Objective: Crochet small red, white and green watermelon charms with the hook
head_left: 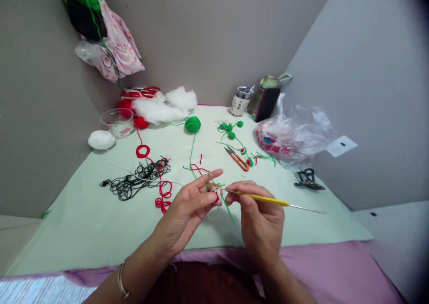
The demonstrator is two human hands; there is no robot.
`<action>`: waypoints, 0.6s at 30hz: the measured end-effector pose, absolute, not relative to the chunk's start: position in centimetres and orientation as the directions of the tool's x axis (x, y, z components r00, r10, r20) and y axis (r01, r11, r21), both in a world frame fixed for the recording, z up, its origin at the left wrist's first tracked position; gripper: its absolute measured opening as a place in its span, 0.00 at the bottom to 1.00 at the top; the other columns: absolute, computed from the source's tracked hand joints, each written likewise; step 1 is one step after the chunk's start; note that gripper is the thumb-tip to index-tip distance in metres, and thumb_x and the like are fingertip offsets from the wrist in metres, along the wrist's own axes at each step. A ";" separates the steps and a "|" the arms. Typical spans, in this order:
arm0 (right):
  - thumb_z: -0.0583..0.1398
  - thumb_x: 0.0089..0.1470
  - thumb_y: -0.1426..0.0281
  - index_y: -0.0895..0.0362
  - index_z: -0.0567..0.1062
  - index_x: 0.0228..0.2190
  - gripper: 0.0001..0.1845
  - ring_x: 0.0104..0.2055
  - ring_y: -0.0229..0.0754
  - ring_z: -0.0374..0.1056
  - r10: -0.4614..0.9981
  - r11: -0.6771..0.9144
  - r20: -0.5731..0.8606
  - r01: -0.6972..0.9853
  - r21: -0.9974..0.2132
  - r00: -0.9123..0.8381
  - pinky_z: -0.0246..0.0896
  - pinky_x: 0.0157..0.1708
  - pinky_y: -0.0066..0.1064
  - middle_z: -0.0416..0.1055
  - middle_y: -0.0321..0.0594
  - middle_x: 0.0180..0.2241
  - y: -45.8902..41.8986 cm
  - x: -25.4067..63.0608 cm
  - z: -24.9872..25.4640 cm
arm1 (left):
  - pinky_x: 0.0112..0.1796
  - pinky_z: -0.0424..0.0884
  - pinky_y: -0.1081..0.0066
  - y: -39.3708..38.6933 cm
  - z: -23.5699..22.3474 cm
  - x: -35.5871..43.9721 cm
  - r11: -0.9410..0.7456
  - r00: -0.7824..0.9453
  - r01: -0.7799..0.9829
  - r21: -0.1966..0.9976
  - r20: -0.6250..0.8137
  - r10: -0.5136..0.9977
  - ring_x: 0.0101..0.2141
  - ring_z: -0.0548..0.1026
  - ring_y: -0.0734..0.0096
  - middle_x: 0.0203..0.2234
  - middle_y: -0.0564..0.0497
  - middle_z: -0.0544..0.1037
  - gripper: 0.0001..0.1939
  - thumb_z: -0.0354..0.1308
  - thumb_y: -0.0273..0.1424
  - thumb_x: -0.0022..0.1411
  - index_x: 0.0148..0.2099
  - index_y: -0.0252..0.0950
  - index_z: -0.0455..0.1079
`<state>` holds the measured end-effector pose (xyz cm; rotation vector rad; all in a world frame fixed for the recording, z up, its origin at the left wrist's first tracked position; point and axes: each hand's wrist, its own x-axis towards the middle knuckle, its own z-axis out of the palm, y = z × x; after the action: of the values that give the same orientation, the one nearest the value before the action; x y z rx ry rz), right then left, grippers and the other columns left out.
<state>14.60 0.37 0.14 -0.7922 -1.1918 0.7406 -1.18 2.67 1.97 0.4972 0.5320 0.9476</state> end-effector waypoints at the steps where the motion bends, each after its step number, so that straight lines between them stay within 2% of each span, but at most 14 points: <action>1: 0.63 0.67 0.73 0.47 0.84 0.44 0.11 0.33 0.38 0.77 0.846 0.517 0.486 -0.110 -0.849 0.220 0.75 0.33 0.32 0.82 0.37 0.37 0.3 14.8 0.1 | 0.46 0.72 0.75 2.7 2.0 -1.2 0.486 0.464 -0.628 0.608 -0.210 0.861 0.37 0.76 0.75 0.36 0.50 0.80 0.27 0.75 0.28 0.58 0.60 0.37 0.80; 5: 0.64 0.66 0.74 0.48 0.85 0.43 0.11 0.34 0.37 0.77 0.846 0.519 0.487 -0.122 -0.846 0.219 0.75 0.36 0.31 0.82 0.37 0.39 0.0 15.3 0.2 | 0.42 0.71 0.78 2.8 2.0 -1.1 0.486 0.455 -0.627 0.608 -0.221 0.863 0.34 0.73 0.79 0.33 0.52 0.77 0.26 0.76 0.29 0.58 0.59 0.37 0.81; 7: 0.64 0.66 0.74 0.50 0.85 0.42 0.09 0.34 0.37 0.76 0.853 0.507 0.474 -0.135 -0.851 0.219 0.74 0.35 0.30 0.81 0.37 0.37 -0.1 15.5 0.6 | 0.42 0.71 0.79 2.7 2.1 -1.1 0.492 0.462 -0.618 0.613 -0.223 0.858 0.33 0.73 0.79 0.32 0.54 0.76 0.25 0.76 0.29 0.58 0.58 0.37 0.82; 10: 0.66 0.64 0.71 0.52 0.85 0.37 0.05 0.29 0.35 0.74 0.891 0.444 0.400 -0.228 -0.867 0.215 0.71 0.31 0.28 0.78 0.36 0.31 0.2 15.8 1.3 | 0.40 0.70 0.80 2.7 2.3 -1.2 0.494 0.460 -0.603 0.626 -0.233 0.857 0.33 0.72 0.80 0.33 0.54 0.76 0.24 0.77 0.29 0.56 0.56 0.38 0.83; 13: 0.65 0.64 0.67 0.53 0.84 0.37 0.06 0.26 0.35 0.71 0.922 0.382 0.344 -0.283 -0.880 0.176 0.70 0.27 0.27 0.77 0.36 0.29 0.4 15.8 1.6 | 0.39 0.69 0.80 2.6 2.3 -1.1 0.474 0.448 -0.587 0.656 -0.225 0.865 0.33 0.71 0.80 0.32 0.55 0.75 0.24 0.77 0.31 0.56 0.55 0.39 0.83; 15: 0.63 0.67 0.68 0.52 0.84 0.39 0.08 0.27 0.36 0.71 0.907 0.412 0.389 -0.148 -0.899 0.160 0.71 0.28 0.29 0.77 0.37 0.31 0.3 15.6 1.2 | 0.39 0.68 0.80 2.4 2.0 -0.7 0.399 0.380 -0.575 0.714 -0.199 0.903 0.33 0.71 0.80 0.31 0.56 0.76 0.24 0.77 0.30 0.56 0.56 0.41 0.83; 17: 0.61 0.67 0.73 0.49 0.85 0.44 0.12 0.33 0.39 0.75 0.837 0.505 0.528 0.166 -0.847 0.147 0.73 0.32 0.32 0.78 0.39 0.36 -0.1 15.2 0.4 | 0.40 0.68 0.80 2.1 1.7 -0.1 0.291 0.273 -0.573 0.766 -0.157 0.949 0.34 0.72 0.79 0.31 0.56 0.77 0.25 0.78 0.29 0.56 0.56 0.44 0.83; 18: 0.62 0.66 0.75 0.47 0.84 0.47 0.15 0.37 0.41 0.76 0.779 0.551 0.617 0.345 -0.760 0.114 0.75 0.36 0.34 0.79 0.40 0.39 -0.3 15.0 -0.1 | 0.41 0.68 0.80 2.0 1.5 0.2 0.258 0.235 -0.581 0.772 -0.145 0.961 0.34 0.73 0.79 0.32 0.57 0.77 0.25 0.78 0.29 0.56 0.56 0.45 0.82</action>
<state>14.95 -0.31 -0.05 -1.0145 -1.4829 0.4157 0.18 1.96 1.54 0.6597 0.7007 1.1692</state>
